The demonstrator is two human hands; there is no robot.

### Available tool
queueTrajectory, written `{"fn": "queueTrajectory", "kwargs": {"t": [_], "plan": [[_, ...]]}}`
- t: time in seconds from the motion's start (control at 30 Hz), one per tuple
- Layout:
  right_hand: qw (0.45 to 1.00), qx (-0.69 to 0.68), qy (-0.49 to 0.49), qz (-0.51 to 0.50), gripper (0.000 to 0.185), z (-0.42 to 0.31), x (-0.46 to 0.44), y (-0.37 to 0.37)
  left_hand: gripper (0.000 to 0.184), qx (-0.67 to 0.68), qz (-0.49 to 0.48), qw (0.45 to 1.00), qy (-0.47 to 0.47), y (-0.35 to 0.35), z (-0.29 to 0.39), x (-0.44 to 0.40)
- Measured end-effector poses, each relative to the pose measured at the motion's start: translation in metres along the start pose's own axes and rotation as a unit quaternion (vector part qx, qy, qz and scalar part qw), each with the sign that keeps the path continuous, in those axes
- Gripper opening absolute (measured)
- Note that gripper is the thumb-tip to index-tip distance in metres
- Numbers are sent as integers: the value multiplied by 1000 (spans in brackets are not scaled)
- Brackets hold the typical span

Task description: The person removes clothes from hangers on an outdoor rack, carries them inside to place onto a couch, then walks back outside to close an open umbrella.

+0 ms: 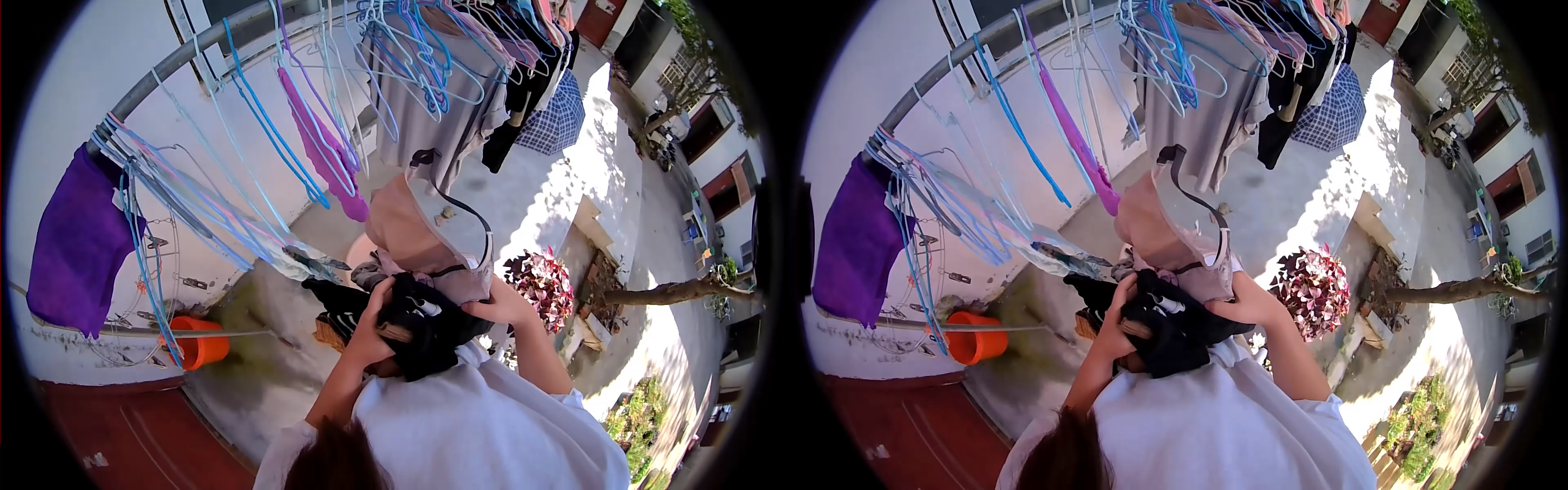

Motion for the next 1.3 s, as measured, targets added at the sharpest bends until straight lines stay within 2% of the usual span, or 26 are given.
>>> {"fn": "queueTrajectory", "kwargs": {"t": [0.1,0.2,0.3,0.37,0.43,0.5,0.57,0.63,0.7,0.77,0.9,0.97,1.0,1.07,1.1,1.17,1.23,1.3], "plan": [[995,23,91,14,47,-7,10,-5,90,-11,-26,1000,-4,10,0,-2],[985,3,156,74,41,6,10,-11,93,-9,-39,999,-14,13,-7,-1],[984,126,89,93,31,6,12,-25,94,-31,-47,998,-14,15,-10,-4],[982,72,-16,174,35,-17,12,-39,95,-43,-50,998,-21,19,-2,-5],[976,94,-11,195,39,-19,11,-54,96,-42,-58,997,-18,20,-4,-7],[931,284,64,221,45,-34,11,-63,98,-42,-64,997,-16,21,-5,-9],[900,402,-62,158,42,-40,3,-48,100,-41,-71,996,-16,24,-5,-11],[933,347,-42,90,24,-31,-2,-26,102,-27,-76,997,-14,27,-5,-16],[970,230,-5,81,22,-14,-7,-5,103,-18,-80,997,-17,28,-4,-19],[972,175,-33,155,24,-21,-8,-5,105,-15,-80,996,-26,29,-1,-20],[965,43,65,251,22,-2,-3,-32,109,18,-120,992,-25,38,3,-22],[977,49,18,208,15,-5,-9,-41,111,19,-143,989,-20,42,4,-23],[973,27,68,217,14,-8,-10,-45,116,0,-145,989,-33,43,0,-23],[958,-20,170,231,14,-19,-6,-46,113,5,-154,987,-33,46,-3,-23],[970,106,121,183,15,-31,-12,-41,112,7,-158,987,-33,47,-3,-23],[933,350,20,78,18,-46,-21,-20,114,11,-163,986,-40,48,-4,-25],[923,383,-5,-33,22,-38,-21,12,116,8,-167,985,-42,49,-9,-27],[887,459,23,-47,18,-42,-20,23,112,-26,-173,984,-43,50,-14,-28]]}}
Point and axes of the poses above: each hand's wrist, its own x-axis away from the middle knuckle, its own y-axis out of the palm, z = x × y, the point moved 8 cm from there along -x, towards the middle knuckle, and after that the axes turned 6 degrees about -x, right-handed, at the moved point
